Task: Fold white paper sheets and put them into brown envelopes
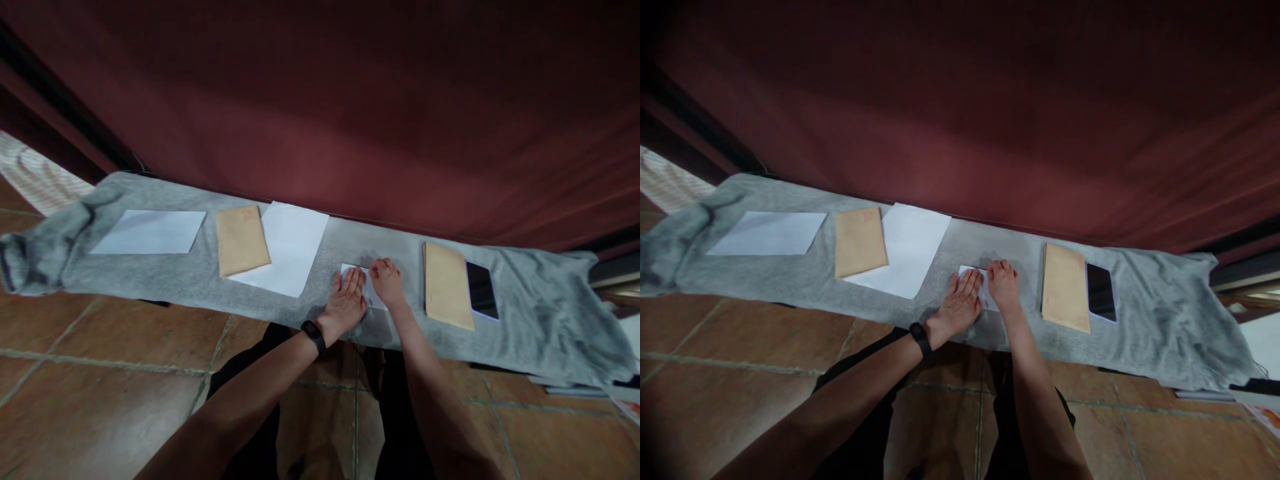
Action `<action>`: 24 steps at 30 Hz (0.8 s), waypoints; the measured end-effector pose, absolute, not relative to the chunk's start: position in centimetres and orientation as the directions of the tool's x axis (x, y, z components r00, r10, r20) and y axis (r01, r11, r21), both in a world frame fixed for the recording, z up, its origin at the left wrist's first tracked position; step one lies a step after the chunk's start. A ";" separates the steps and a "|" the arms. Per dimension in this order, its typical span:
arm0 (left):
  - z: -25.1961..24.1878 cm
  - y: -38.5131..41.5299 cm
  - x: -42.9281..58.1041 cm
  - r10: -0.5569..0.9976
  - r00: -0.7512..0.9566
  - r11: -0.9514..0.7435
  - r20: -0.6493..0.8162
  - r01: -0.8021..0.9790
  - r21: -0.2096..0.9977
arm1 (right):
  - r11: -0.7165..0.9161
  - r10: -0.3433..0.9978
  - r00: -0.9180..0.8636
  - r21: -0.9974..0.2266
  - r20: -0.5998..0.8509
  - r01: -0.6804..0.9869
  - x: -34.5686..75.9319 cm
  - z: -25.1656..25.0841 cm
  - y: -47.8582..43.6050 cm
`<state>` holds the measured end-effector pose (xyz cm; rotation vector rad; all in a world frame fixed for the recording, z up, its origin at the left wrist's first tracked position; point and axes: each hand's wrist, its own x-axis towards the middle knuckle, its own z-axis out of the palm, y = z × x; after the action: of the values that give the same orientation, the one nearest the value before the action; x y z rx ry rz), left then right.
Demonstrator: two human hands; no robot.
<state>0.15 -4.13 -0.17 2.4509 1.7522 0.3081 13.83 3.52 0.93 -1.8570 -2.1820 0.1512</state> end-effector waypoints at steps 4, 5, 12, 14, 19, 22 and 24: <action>0.2 -4.2 0.0 0.946 0.312 -0.323 0.085 0.923 0.209 | 0.187 0.980 -0.160 -0.285 0.117 0.940 13.3 1.3 3.9; 0.2 -4.2 -0.1 0.946 0.311 -0.323 0.088 0.923 0.207 | 0.185 0.980 -0.158 -0.284 0.117 0.941 13.1 1.3 3.9; 0.4 -3.4 0.1 0.961 0.264 -0.276 0.086 0.940 0.202 | 0.154 0.984 -0.126 -0.265 0.122 0.952 12.7 0.8 3.7; 0.4 -3.2 0.3 0.965 0.251 -0.262 0.080 0.944 0.200 | 0.138 0.986 -0.107 -0.275 0.124 0.952 12.8 0.7 3.6; 0.4 -3.0 0.5 0.965 0.253 -0.262 0.070 0.952 0.161 | 0.143 0.980 -0.092 -0.312 0.174 0.939 13.0 0.5 3.3; 0.3 -2.9 0.4 0.963 0.261 -0.268 0.069 0.953 0.143 | 0.134 0.972 -0.066 -0.301 0.225 0.944 12.8 0.4 3.0; 0.3 -2.8 0.3 0.961 0.269 -0.275 0.067 0.953 0.129 | 0.144 0.963 -0.060 -0.314 0.263 0.938 12.3 0.2 2.5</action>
<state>0.32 -2.78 0.26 2.4514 1.8518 0.2032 12.34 2.50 0.18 -1.8198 -2.0253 0.0828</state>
